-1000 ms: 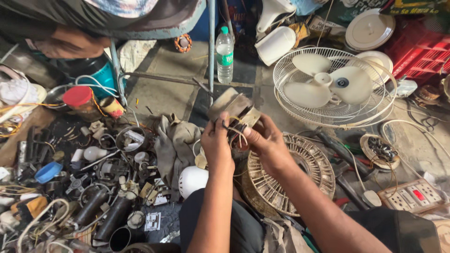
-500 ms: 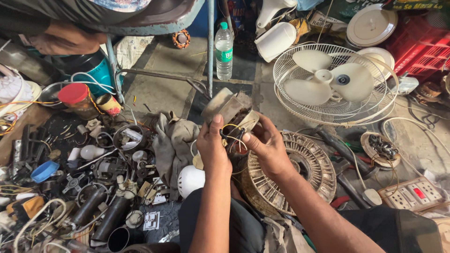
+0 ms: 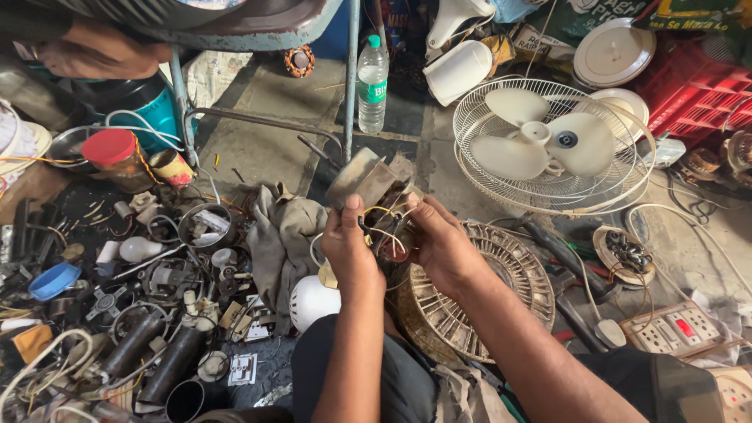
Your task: The person disassembles a fan motor, removes the rotor, and uses a screwdriver and pliers to adjust internal components. They reassemble the motor housing and continue working on the wiring and internal parts.
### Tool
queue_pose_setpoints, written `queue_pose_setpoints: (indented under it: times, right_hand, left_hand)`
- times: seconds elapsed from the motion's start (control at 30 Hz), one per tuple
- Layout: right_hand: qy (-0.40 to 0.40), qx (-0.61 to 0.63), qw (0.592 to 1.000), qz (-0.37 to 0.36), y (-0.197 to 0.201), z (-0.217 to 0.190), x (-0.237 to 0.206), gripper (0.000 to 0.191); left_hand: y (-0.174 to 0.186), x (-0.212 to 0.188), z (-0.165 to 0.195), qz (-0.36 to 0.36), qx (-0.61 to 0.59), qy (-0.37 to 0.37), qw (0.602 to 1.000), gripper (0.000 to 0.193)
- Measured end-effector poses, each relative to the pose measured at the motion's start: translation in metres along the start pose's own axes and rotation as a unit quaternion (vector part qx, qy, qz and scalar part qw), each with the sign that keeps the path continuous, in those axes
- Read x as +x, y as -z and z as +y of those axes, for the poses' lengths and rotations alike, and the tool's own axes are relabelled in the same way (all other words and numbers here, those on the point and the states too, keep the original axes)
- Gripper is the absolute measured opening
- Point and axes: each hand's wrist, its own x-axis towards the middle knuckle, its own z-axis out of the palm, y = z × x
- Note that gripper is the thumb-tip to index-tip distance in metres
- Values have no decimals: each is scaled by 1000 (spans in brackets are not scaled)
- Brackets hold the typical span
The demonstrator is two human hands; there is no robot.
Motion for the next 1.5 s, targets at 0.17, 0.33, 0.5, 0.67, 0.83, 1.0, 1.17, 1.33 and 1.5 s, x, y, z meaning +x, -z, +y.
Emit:
queue_pose_setpoints:
  times: [0.17, 0.33, 0.5, 0.67, 0.83, 1.0, 1.17, 1.33, 1.5]
  right_hand:
    - [28, -36, 999, 13, 6, 3, -1, 45]
    - [9, -19, 1000, 10, 14, 1, -3, 49]
    - [42, -33, 999, -4, 21, 4, -5, 50]
    - [15, 14, 1000, -10, 26, 0, -5, 46]
    - [26, -39, 998, 33, 29, -4, -14, 46]
    - [149, -281, 931, 177, 54, 9, -56, 38]
    - [170, -491, 836, 177, 77, 35, -127, 41]
    - [200, -484, 831, 189, 56, 7, -121, 46]
    - [181, -499, 802, 276, 33, -33, -78, 46]
  left_hand:
    - [-3, -8, 6, -36, -37, -3, 999, 43]
    - [-12, -11, 9, -26, -35, 26, 999, 47]
    - [-14, -14, 6, -35, -39, 29, 998, 51]
    - [-10, -11, -2, -46, -33, 5, 998, 55]
    - [-8, -6, -8, -27, 10, -22, 999, 57]
    - [-4, -5, -7, -4, 71, -35, 997, 53]
    - [-7, -8, -6, -57, 31, 7, 998, 54]
    - [-39, -35, -13, -83, 102, -42, 990, 53]
    - [-67, -59, -25, -70, 189, -79, 976, 50]
